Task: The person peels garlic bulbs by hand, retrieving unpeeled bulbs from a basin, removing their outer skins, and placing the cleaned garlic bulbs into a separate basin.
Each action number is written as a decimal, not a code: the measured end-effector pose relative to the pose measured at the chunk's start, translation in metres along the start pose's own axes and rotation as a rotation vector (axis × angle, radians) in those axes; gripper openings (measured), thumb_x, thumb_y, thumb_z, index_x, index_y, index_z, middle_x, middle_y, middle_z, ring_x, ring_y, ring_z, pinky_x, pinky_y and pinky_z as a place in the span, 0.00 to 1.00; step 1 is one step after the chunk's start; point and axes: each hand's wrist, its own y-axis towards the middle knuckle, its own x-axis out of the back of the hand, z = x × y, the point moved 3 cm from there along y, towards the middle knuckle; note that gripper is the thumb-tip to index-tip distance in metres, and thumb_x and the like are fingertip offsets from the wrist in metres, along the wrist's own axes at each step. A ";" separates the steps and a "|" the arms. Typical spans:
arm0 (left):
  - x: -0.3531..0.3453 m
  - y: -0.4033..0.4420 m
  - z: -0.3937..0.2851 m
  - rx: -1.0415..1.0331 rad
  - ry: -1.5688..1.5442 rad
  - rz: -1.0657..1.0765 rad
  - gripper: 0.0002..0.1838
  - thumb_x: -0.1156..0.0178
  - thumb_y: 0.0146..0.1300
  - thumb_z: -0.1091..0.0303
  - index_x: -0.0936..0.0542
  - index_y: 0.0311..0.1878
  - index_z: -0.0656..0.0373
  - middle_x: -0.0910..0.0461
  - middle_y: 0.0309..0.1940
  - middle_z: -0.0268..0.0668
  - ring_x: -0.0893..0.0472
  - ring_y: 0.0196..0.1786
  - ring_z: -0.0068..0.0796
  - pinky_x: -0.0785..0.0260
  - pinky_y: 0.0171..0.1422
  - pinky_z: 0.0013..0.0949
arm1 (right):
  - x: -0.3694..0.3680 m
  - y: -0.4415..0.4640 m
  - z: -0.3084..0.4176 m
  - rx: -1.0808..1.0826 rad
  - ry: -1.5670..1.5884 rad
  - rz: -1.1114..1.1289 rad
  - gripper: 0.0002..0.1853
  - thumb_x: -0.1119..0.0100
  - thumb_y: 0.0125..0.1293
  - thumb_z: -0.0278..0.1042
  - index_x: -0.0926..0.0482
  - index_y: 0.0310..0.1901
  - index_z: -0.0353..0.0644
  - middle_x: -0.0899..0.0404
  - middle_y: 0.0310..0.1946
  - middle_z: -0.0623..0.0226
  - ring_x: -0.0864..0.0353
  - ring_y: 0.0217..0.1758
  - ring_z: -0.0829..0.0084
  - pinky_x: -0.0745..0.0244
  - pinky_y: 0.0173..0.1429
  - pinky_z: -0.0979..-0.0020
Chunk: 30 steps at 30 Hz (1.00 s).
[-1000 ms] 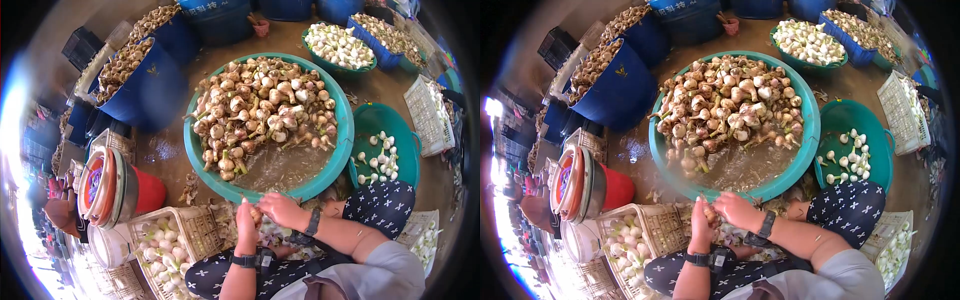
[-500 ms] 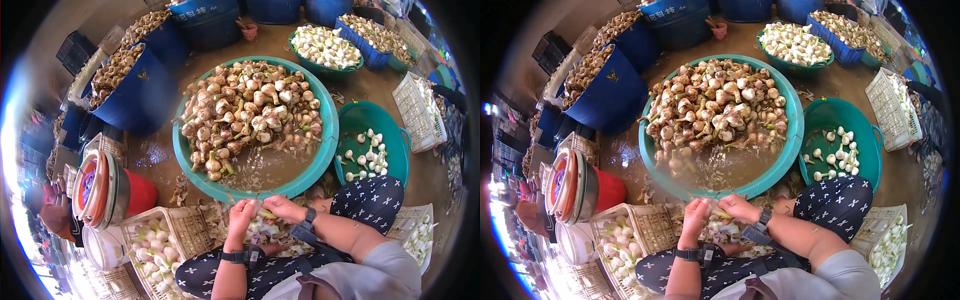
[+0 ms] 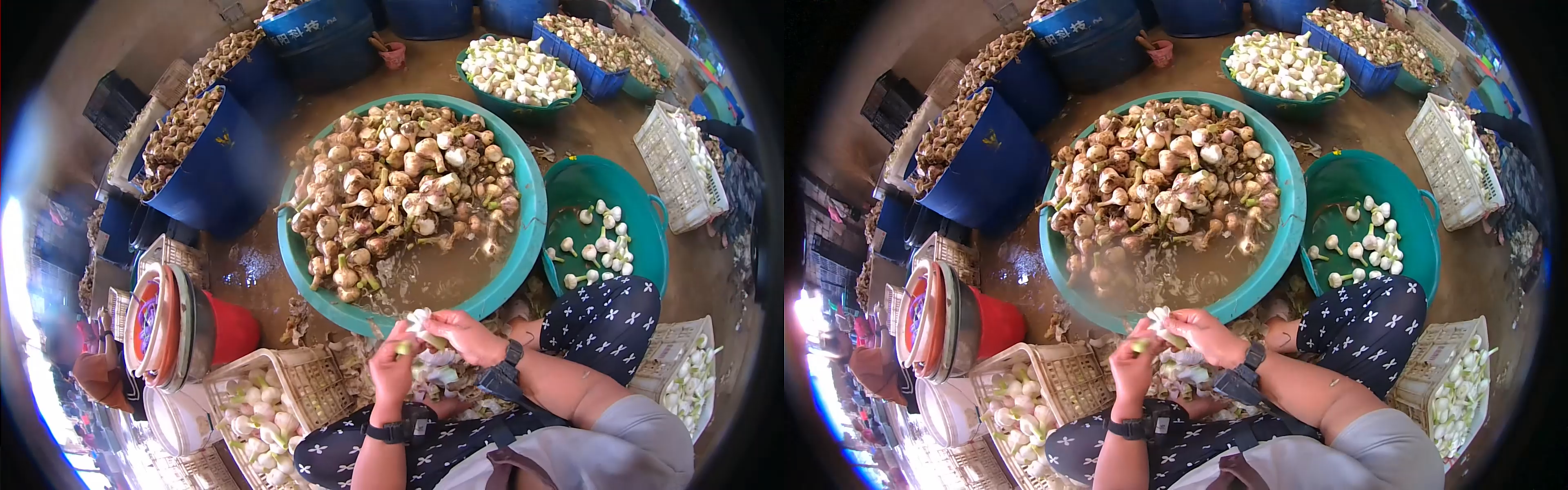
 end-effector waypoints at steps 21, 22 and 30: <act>0.159 -0.038 0.029 0.027 -1.007 -1.039 0.33 0.66 0.61 0.33 0.28 0.31 0.56 0.27 0.23 0.36 0.29 0.25 0.28 0.35 0.27 0.28 | 0.245 0.123 0.031 -0.049 -0.510 -0.875 0.27 0.40 0.52 0.43 0.29 0.51 0.36 0.29 0.51 0.48 0.23 0.47 0.60 0.25 0.34 0.59; 0.141 -0.025 0.039 0.117 -1.002 -0.889 0.30 0.62 0.63 0.36 0.29 0.32 0.56 0.27 0.23 0.36 0.30 0.27 0.28 0.35 0.29 0.30 | 0.260 0.141 0.024 -0.146 -0.855 -0.729 0.28 0.40 0.51 0.47 0.28 0.51 0.38 0.31 0.53 0.48 0.24 0.48 0.57 0.26 0.38 0.57; -0.023 0.012 0.016 0.884 -0.663 -0.094 0.34 0.62 0.61 0.33 0.31 0.50 0.57 0.28 0.50 0.43 0.23 0.40 0.36 0.29 0.34 0.33 | 0.035 0.090 -0.028 0.423 -0.240 -0.386 0.11 0.52 0.64 0.24 0.30 0.48 0.35 0.26 0.41 0.62 0.25 0.43 0.72 0.29 0.48 0.68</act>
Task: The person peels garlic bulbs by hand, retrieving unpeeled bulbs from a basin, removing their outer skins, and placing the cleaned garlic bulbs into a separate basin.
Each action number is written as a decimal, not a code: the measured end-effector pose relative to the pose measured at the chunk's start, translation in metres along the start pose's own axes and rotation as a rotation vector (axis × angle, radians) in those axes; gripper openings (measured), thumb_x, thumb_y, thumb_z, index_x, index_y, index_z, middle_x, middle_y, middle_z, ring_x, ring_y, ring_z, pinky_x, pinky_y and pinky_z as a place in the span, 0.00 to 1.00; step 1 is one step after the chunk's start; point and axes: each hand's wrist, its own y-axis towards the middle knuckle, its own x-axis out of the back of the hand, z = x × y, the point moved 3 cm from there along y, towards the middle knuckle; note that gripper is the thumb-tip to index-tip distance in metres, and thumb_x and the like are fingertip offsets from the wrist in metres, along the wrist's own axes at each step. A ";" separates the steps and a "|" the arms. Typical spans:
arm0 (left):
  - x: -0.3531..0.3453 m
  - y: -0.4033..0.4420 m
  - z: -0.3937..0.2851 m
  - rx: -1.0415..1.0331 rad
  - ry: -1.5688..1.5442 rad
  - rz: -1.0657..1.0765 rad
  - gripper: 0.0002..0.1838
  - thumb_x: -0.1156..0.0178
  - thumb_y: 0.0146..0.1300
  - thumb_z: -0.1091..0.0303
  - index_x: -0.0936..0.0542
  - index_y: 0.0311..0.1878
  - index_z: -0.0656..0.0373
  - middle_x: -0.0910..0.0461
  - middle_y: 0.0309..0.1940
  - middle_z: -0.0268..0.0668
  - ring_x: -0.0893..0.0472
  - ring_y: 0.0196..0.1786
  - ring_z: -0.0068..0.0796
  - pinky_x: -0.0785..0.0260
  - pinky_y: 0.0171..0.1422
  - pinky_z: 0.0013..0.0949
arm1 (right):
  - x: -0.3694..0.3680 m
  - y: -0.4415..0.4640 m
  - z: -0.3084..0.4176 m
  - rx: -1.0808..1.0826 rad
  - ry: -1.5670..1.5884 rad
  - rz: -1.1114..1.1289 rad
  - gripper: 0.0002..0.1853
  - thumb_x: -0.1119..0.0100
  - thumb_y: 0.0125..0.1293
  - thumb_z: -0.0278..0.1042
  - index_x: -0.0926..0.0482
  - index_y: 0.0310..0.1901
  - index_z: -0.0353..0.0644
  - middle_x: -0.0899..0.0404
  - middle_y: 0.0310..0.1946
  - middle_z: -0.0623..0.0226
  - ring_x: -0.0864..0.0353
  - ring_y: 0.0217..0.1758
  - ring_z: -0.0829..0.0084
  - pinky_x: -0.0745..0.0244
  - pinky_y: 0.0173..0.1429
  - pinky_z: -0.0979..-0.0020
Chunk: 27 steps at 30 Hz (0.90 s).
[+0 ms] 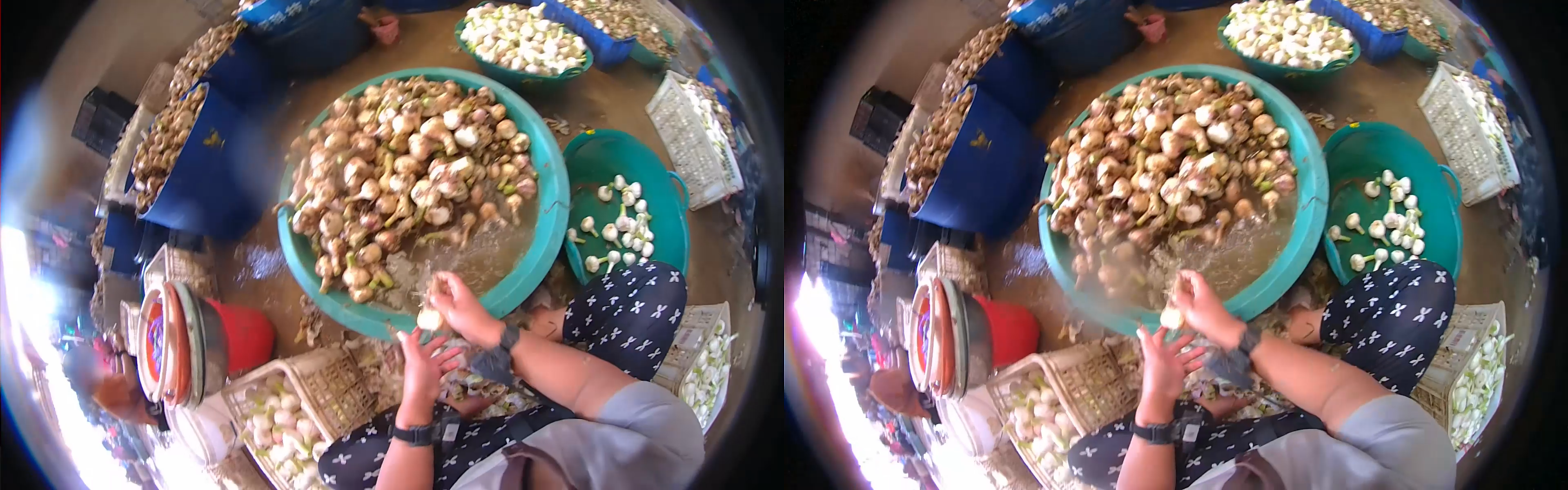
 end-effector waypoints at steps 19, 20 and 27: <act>-0.005 -0.025 -0.014 -0.633 0.674 0.058 0.21 0.47 0.53 0.73 0.29 0.53 0.62 0.28 0.38 0.35 0.30 0.40 0.20 0.36 0.45 0.21 | 0.030 -0.056 0.031 -0.355 -0.365 0.551 0.20 0.50 0.65 0.45 0.26 0.25 0.36 0.30 0.13 0.65 0.21 0.22 0.75 0.28 0.28 0.68; -0.008 -0.027 -0.015 -0.655 0.649 0.102 0.23 0.48 0.52 0.74 0.30 0.54 0.62 0.29 0.39 0.35 0.30 0.40 0.21 0.36 0.46 0.21 | 0.030 -0.058 0.032 -0.356 -0.360 0.543 0.20 0.50 0.65 0.45 0.26 0.25 0.36 0.30 0.13 0.65 0.21 0.22 0.75 0.28 0.28 0.68; 0.000 -0.019 -0.017 -0.764 0.652 0.138 0.28 0.48 0.39 0.65 0.28 0.50 0.61 0.29 0.34 0.34 0.29 0.33 0.23 0.34 0.41 0.25 | 0.014 -0.072 0.068 0.272 -0.703 0.775 0.09 0.46 0.55 0.33 0.27 0.23 0.36 0.29 0.19 0.50 0.30 0.21 0.51 0.37 0.28 0.59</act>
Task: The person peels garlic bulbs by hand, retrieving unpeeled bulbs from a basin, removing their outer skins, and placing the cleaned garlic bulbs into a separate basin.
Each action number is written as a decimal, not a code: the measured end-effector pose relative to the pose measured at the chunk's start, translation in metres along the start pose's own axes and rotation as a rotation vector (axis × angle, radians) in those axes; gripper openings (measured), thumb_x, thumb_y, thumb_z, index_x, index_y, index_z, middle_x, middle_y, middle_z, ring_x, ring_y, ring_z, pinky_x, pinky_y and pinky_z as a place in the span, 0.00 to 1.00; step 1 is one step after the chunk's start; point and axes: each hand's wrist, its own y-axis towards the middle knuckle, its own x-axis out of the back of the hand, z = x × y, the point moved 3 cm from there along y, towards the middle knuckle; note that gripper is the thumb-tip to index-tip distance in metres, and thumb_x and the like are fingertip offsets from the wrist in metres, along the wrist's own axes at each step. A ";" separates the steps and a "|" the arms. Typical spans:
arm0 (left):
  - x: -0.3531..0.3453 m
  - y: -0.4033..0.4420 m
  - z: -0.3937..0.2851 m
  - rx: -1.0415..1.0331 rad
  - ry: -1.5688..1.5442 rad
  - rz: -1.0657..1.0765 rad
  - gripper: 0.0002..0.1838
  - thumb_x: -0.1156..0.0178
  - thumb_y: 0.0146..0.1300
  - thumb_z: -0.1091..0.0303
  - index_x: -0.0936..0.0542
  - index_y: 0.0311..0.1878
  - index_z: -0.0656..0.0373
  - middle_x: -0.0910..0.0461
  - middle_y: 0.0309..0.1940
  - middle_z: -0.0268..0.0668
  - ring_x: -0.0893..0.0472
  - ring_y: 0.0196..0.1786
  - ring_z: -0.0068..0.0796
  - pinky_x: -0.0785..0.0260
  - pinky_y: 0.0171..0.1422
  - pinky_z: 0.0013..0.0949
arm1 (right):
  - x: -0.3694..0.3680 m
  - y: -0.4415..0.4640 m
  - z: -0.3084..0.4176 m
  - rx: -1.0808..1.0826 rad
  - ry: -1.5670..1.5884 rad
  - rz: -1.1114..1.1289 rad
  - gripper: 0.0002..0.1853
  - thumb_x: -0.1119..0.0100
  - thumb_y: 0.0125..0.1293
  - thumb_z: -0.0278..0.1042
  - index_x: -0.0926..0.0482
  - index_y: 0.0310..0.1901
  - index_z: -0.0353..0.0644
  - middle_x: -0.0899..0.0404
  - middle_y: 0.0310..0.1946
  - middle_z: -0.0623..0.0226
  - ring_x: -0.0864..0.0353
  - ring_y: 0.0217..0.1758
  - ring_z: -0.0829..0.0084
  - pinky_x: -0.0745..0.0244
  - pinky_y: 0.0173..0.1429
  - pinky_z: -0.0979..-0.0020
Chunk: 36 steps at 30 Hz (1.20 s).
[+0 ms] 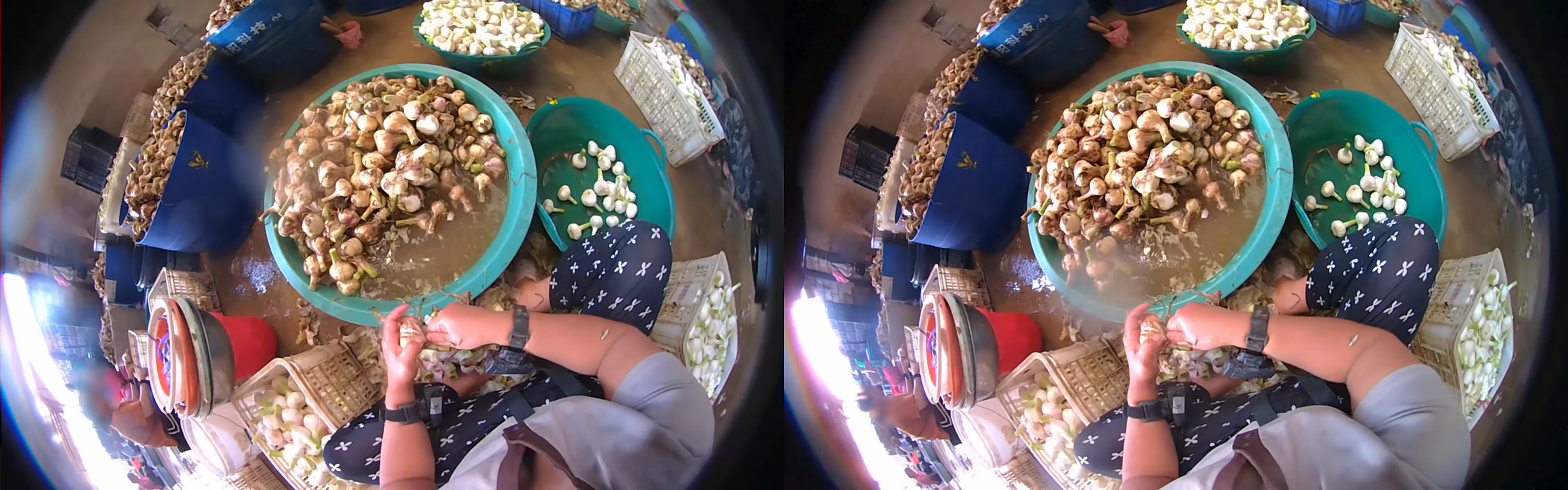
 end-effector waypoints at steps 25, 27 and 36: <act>-0.017 -0.021 -0.028 -0.574 0.936 0.134 0.30 0.36 0.44 0.77 0.28 0.56 0.59 0.37 0.62 0.48 0.38 0.65 0.44 0.42 0.65 0.42 | -0.010 -0.018 -0.045 -0.608 1.107 -0.325 0.12 0.49 0.66 0.37 0.22 0.39 0.37 0.21 0.28 0.70 0.23 0.28 0.79 0.29 0.23 0.76; -0.015 -0.021 -0.025 -0.548 0.904 0.138 0.22 0.38 0.48 0.79 0.25 0.50 0.61 0.38 0.63 0.48 0.38 0.66 0.46 0.43 0.65 0.43 | -0.001 -0.016 -0.027 -0.503 1.092 -0.382 0.11 0.49 0.67 0.39 0.24 0.41 0.40 0.22 0.30 0.72 0.24 0.29 0.82 0.27 0.28 0.77; 0.002 -0.011 0.012 0.096 -0.414 -0.140 0.11 0.46 0.61 0.75 0.28 0.47 0.57 0.29 0.55 0.44 0.25 0.53 0.36 0.30 0.51 0.35 | 0.001 -0.036 0.016 -0.207 0.973 -0.244 0.14 0.50 0.67 0.40 0.23 0.40 0.37 0.26 0.29 0.77 0.30 0.33 0.85 0.33 0.36 0.79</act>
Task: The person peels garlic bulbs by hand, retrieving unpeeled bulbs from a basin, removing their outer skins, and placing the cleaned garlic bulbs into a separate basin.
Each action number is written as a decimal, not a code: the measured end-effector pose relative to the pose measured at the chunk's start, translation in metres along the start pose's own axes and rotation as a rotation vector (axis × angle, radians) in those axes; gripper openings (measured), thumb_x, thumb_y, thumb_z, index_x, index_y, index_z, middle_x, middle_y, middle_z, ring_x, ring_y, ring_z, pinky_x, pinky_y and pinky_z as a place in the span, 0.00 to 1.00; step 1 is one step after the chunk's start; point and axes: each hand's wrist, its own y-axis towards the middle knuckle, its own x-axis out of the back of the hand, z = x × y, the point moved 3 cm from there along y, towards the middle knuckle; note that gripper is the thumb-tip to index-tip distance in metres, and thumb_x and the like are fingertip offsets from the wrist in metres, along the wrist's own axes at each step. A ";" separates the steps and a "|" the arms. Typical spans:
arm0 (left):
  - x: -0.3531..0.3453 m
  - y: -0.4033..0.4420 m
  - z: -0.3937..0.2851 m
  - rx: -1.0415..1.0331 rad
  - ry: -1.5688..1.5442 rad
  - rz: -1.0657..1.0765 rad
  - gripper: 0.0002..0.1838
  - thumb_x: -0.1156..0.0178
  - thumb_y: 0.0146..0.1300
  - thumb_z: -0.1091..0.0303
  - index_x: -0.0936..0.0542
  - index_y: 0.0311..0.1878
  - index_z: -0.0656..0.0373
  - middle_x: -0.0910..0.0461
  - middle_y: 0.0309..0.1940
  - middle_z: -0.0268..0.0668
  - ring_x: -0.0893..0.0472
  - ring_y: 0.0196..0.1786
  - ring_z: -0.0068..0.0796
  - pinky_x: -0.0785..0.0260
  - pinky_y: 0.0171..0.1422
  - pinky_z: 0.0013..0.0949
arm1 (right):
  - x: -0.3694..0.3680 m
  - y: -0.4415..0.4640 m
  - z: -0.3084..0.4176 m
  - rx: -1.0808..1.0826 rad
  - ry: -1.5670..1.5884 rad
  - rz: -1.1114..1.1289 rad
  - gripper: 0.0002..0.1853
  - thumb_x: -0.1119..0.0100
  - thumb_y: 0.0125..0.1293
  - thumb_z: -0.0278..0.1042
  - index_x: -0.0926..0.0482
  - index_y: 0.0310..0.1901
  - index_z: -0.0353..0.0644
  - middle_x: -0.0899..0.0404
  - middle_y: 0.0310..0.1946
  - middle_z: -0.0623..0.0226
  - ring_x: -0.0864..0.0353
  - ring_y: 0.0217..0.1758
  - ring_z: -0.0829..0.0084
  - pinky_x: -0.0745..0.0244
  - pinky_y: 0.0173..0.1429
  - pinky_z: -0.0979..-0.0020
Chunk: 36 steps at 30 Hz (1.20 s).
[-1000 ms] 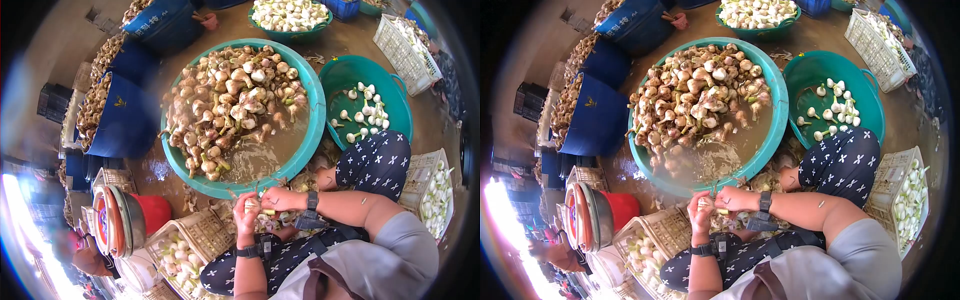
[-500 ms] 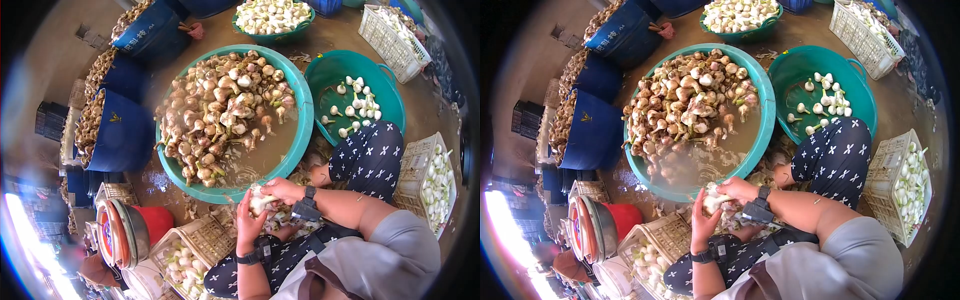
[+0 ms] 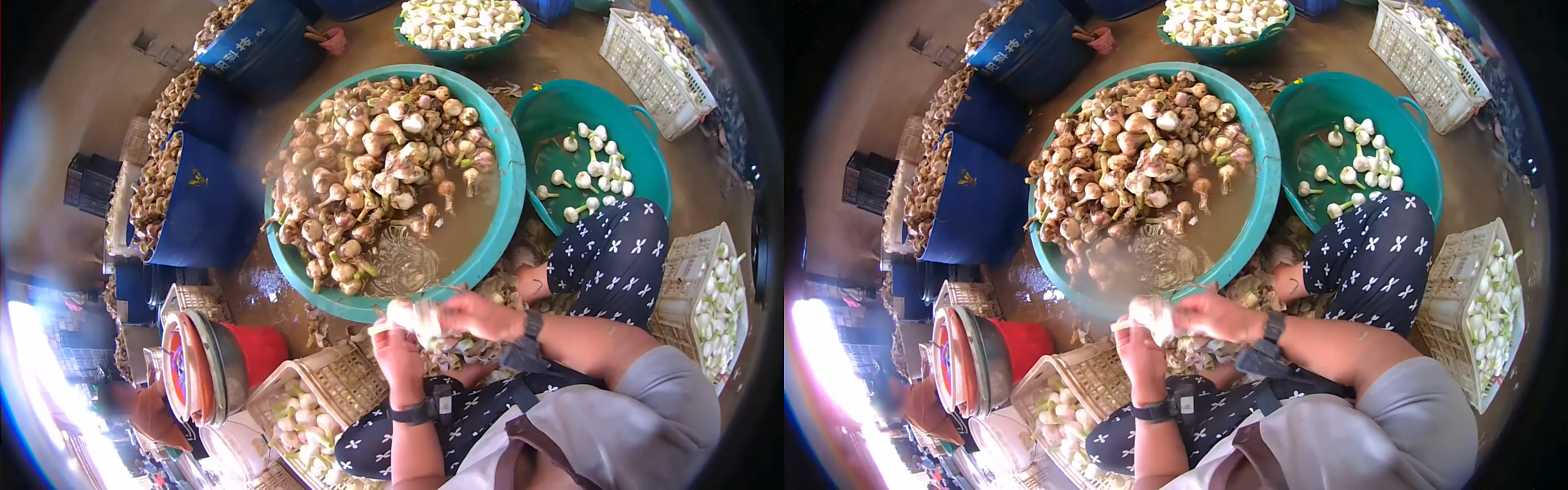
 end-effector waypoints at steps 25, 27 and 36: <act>-0.019 -0.026 0.002 0.641 -0.903 0.008 0.12 0.51 0.62 0.57 0.26 0.32 0.56 0.26 0.29 0.32 0.29 0.33 0.29 0.34 0.37 0.33 | 0.014 -0.054 0.095 0.863 -0.762 -0.503 0.04 0.44 0.57 0.25 0.25 0.34 0.36 0.24 0.33 0.57 0.25 0.36 0.60 0.30 0.41 0.66; -0.031 -0.029 -0.010 0.575 -0.742 -0.102 0.13 0.53 0.63 0.58 0.26 0.32 0.57 0.26 0.29 0.34 0.28 0.34 0.31 0.33 0.40 0.35 | 0.023 -0.035 0.066 0.521 -1.023 -0.045 0.10 0.44 0.58 0.30 0.24 0.39 0.35 0.23 0.37 0.56 0.24 0.41 0.57 0.30 0.44 0.63; -0.036 -0.024 -0.009 0.292 -0.759 0.093 0.14 0.57 0.64 0.58 0.32 0.27 0.56 0.32 0.26 0.37 0.34 0.33 0.33 0.38 0.41 0.35 | -0.029 -0.033 0.029 0.706 -1.122 0.242 0.13 0.44 0.57 0.42 0.25 0.30 0.38 0.25 0.24 0.59 0.23 0.29 0.57 0.28 0.33 0.62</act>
